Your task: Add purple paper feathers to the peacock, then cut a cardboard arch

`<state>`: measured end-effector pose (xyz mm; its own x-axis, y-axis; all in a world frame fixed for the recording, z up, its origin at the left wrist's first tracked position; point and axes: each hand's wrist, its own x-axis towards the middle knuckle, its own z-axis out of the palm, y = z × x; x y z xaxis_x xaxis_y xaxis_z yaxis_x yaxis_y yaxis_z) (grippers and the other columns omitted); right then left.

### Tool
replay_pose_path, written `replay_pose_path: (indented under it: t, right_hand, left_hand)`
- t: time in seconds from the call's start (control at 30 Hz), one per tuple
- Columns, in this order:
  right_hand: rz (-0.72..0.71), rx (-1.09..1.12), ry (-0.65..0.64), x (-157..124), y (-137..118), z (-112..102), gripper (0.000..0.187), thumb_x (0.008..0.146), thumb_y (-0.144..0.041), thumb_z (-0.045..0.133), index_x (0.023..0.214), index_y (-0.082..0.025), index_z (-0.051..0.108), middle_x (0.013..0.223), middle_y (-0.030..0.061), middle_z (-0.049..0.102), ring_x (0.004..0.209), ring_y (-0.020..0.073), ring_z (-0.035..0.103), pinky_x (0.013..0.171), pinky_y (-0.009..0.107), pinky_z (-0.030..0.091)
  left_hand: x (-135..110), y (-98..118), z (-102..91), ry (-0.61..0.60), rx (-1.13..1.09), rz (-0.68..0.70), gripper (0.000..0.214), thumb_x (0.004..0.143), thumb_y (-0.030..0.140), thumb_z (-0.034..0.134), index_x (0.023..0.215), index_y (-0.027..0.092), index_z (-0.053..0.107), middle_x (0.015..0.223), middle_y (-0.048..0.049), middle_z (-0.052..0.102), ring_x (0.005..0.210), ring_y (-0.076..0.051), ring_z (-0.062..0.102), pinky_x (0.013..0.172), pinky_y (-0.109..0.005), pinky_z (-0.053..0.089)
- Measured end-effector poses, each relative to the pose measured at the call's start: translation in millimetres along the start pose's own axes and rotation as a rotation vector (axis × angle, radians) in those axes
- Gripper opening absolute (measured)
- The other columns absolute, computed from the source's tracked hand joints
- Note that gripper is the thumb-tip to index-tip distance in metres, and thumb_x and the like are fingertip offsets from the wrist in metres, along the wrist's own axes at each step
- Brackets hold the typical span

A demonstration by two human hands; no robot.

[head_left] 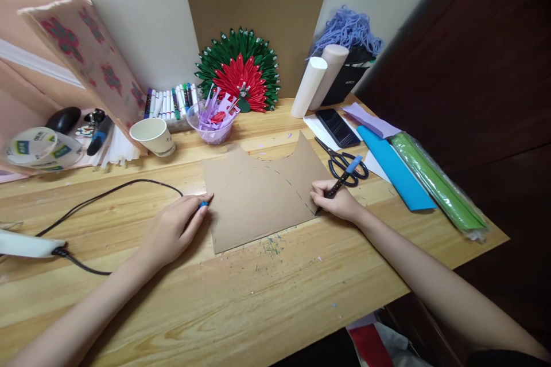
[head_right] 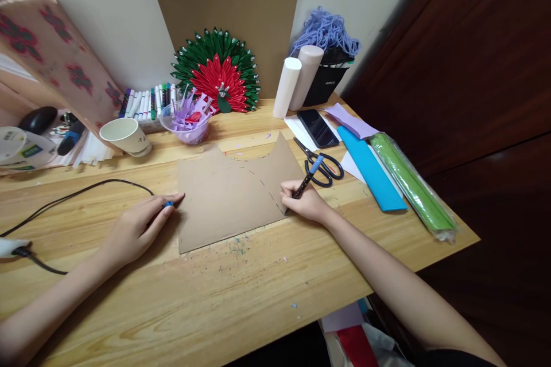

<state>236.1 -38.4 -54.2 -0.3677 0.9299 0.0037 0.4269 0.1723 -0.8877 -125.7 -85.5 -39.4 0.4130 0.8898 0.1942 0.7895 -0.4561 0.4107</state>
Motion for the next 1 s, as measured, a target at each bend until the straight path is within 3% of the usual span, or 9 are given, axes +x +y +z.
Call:
replay_pose_path:
  t: [0.13,0.27,0.47,0.6,0.77,0.87,1.0]
  right_hand:
    - [-0.012,-0.084,-0.074,-3,1,1,0.032,0.07,-0.02,0.05,0.048,-0.021,0.026,0.048,-0.0064,0.029,0.047,0.0085,0.029,0.048,0.024,0.022]
    - [0.011,-0.005,-0.059,-2,0,-1,0.036,0.073,-0.026,0.052,0.048,-0.021,0.027,0.046,-0.0062,0.031,0.045,0.0087,0.03,0.047,0.024,0.023]
    - [0.032,0.084,0.086,8,2,-3,0.039,0.08,-0.042,0.053,0.052,-0.02,0.036,0.05,-0.0048,0.038,0.048,0.01,0.036,0.047,0.024,0.028]
    - [0.054,0.131,0.163,20,7,-6,0.034,0.08,-0.047,0.055,0.063,-0.021,0.043,0.05,-0.0065,0.037,0.044,0.0094,0.032,0.043,0.023,0.025]
    - [-0.043,0.009,0.402,32,-8,1,0.021,0.077,-0.039,0.063,0.078,-0.021,0.052,0.071,0.0003,0.055,0.062,0.0136,0.05,0.056,0.025,0.039]
    - [-0.018,0.139,0.28,34,-31,25,0.022,0.078,-0.04,0.061,0.088,-0.021,0.055,0.08,0.0037,0.059,0.067,0.0153,0.055,0.061,0.028,0.044]
    - [0.029,0.274,-0.102,34,-63,73,0.021,0.081,-0.036,0.057,0.096,-0.02,0.054,0.084,0.0051,0.063,0.074,0.0169,0.06,0.067,0.029,0.048]
  left_hand:
    - [-1,0,-0.4,-0.011,-0.003,-0.001,0.031,0.093,0.032,0.037,0.113,0.018,0.056,0.114,-0.0096,0.064,0.105,-0.021,0.06,0.09,-0.036,0.048]
    - [-1,1,0.2,0.001,-0.009,0.002,0.031,0.093,0.033,0.037,0.111,0.018,0.057,0.113,-0.0099,0.065,0.103,-0.022,0.061,0.089,-0.038,0.048]
    - [0,1,-1.8,0.038,-0.167,-0.097,0.031,0.093,0.033,0.036,0.111,0.021,0.059,0.111,-0.0074,0.066,0.102,-0.022,0.061,0.088,-0.038,0.048]
    - [1,1,-4.5,0.064,-0.377,-0.255,0.033,0.094,0.037,0.034,0.093,0.02,0.062,0.108,-0.0075,0.068,0.101,-0.023,0.061,0.086,-0.039,0.047]
    - [1,-1,-2.7,0.125,-0.719,-0.336,0.034,0.095,0.037,0.032,0.08,0.018,0.057,0.112,-0.0088,0.066,0.11,-0.023,0.058,0.094,-0.041,0.043]
    - [1,-1,-1.9,0.096,-0.678,-0.292,0.035,0.095,0.036,0.032,0.081,0.019,0.06,0.113,-0.0079,0.066,0.115,-0.023,0.055,0.099,-0.042,0.038]
    - [0,0,-2.3,0.047,-0.511,-0.219,0.036,0.095,0.034,0.032,0.086,0.02,0.064,0.115,-0.0053,0.065,0.116,-0.021,0.052,0.099,-0.041,0.037]
